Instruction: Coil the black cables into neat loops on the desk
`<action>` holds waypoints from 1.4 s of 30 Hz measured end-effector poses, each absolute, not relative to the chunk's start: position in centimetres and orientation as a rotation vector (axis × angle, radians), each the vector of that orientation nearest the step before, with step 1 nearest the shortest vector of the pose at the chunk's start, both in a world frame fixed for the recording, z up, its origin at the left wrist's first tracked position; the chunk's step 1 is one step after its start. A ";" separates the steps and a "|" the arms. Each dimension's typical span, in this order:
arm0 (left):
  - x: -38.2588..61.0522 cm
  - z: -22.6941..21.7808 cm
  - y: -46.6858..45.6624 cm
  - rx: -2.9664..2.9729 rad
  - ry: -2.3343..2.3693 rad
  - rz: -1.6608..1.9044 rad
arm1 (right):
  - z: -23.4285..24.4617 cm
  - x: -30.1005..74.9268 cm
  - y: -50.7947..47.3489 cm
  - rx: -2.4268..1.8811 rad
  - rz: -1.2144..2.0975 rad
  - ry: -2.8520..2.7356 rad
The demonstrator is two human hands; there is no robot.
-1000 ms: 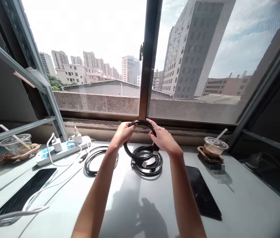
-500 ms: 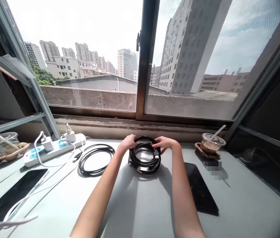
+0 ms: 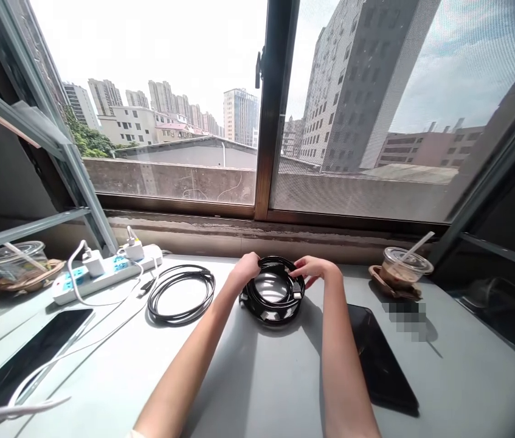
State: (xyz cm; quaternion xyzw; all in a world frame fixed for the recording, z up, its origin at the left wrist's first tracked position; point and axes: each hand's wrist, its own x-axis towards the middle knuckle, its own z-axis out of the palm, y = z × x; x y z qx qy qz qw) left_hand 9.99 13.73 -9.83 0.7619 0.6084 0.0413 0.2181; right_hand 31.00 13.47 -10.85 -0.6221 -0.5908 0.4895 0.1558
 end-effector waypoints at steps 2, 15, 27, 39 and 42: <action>10.2 -9.8 13.5 2.143 1.729 0.136 | -10.9 30.9 13.6 -1.790 1.377 -1.674; 14.0 -10.5 10.4 2.486 1.837 0.526 | -12.1 30.1 14.7 -1.720 1.104 -1.683; 15.5 -15.3 9.9 2.470 1.720 0.523 | -15.6 29.9 17.1 -1.622 1.045 -1.673; 14.5 -12.6 9.7 2.443 1.755 0.578 | -15.0 30.0 15.6 -1.545 1.171 -1.638; 13.2 -10.9 9.0 2.428 1.765 0.696 | -15.1 29.7 15.1 -1.503 1.128 -1.622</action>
